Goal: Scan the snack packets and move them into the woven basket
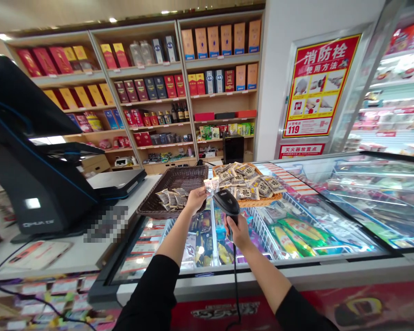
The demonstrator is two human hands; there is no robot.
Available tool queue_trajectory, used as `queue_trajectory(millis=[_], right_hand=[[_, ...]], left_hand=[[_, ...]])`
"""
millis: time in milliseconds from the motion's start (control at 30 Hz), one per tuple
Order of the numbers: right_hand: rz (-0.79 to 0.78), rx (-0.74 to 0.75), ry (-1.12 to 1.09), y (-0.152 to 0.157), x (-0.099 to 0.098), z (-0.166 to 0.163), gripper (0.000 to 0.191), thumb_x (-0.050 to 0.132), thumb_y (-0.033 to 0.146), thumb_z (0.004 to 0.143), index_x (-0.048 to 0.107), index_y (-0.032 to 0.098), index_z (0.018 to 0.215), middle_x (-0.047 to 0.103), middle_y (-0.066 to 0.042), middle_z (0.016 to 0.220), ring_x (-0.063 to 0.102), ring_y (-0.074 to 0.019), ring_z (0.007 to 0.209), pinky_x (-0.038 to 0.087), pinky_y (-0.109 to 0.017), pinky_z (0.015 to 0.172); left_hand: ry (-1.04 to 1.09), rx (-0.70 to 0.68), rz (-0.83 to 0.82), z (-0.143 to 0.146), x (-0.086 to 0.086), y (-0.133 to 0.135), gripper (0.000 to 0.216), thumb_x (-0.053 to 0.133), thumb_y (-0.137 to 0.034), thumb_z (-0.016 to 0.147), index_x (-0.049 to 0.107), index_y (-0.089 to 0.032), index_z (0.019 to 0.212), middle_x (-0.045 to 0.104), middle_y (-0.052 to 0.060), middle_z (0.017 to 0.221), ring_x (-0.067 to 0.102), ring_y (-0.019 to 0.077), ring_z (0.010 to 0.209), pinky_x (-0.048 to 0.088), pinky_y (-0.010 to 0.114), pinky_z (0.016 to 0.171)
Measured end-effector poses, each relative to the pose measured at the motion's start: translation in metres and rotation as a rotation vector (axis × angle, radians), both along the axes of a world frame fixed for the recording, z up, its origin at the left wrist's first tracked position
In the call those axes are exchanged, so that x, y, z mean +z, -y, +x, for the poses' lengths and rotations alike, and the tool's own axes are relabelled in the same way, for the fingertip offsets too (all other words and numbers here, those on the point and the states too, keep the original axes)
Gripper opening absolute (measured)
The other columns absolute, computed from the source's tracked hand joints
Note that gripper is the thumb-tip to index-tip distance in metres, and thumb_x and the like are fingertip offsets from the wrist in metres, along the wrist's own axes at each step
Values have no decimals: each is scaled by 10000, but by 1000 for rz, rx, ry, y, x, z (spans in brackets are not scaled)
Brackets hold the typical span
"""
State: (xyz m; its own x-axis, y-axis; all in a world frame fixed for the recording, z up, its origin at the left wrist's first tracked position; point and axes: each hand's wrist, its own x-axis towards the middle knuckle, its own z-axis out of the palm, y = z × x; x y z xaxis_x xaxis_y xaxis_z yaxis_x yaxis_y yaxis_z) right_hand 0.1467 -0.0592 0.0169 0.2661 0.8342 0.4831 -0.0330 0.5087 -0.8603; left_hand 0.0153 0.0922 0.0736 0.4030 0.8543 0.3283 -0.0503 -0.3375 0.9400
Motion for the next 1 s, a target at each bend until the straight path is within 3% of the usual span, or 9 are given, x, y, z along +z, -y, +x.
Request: queue_trajectory(millis=[200,1000], right_hand=[[22,0,6,2,-4,1,310,542,501,880,528,220,749,472,50,466,425,-121,354,327,-245,364],[35,5,73,5,-7,4,345,516,481,913,530,192,726,464,50,453,430,-99,364,334,-221,379]], left_hand=[[17,20,-38,0,1,1,536,820,-324,602,701,-109,1078,721,135,1090,659,282,1060,475,409,982],[33,-3,-30,-3,4,3,509,812,-332,619,715,-113,1068,721,122,1096,653,287,1070,475,423,990]])
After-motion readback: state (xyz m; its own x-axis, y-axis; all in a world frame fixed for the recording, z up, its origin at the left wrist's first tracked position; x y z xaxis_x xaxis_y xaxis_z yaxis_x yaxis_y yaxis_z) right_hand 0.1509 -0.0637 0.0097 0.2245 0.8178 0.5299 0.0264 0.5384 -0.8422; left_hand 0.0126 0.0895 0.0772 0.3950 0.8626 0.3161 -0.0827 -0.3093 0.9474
